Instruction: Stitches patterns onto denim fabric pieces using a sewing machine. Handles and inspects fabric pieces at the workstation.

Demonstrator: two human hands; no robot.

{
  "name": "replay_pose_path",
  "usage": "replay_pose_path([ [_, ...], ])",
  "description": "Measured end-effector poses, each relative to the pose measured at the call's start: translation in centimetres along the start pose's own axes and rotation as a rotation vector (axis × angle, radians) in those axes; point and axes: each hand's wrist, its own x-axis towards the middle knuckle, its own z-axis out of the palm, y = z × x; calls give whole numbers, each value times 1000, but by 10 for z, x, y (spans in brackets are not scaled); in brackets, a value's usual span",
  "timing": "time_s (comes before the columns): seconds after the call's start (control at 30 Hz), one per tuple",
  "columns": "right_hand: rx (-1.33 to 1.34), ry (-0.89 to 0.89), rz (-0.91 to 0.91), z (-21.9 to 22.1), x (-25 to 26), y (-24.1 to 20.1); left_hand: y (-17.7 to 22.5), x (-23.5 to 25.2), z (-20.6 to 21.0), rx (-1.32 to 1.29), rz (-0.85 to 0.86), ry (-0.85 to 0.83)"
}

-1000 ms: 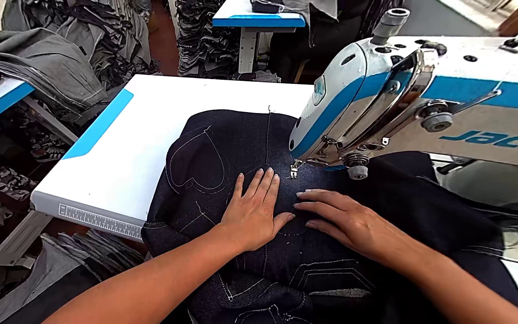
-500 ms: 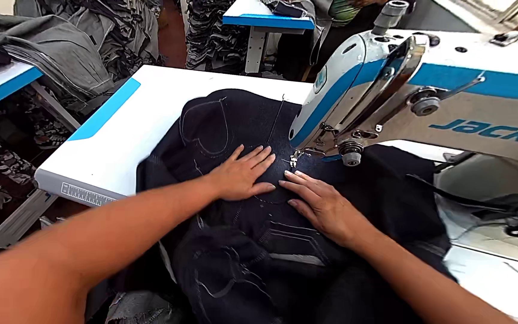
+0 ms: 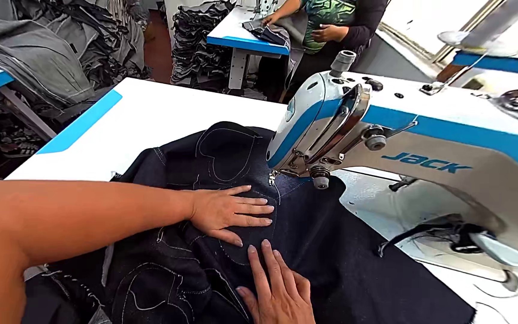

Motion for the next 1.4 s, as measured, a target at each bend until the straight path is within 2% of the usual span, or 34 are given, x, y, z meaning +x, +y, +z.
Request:
replay_pose_path([
  [0.17, -18, 58, 35, 15, 27, -4, -38, 4, -12, 4, 75, -38],
  [0.33, -18, 39, 66, 18, 43, -5, -59, 5, -19, 31, 116, -33],
  [0.77, -25, -7, 70, 17, 46, -7, -65, 2, -18, -51, 150, 1],
  [1.0, -34, 6, 123, 20, 55, -21, -83, 4, -16, -74, 226, -3],
  [1.4, -24, -15, 114, 17, 58, -18, -84, 4, -17, -90, 213, -3],
])
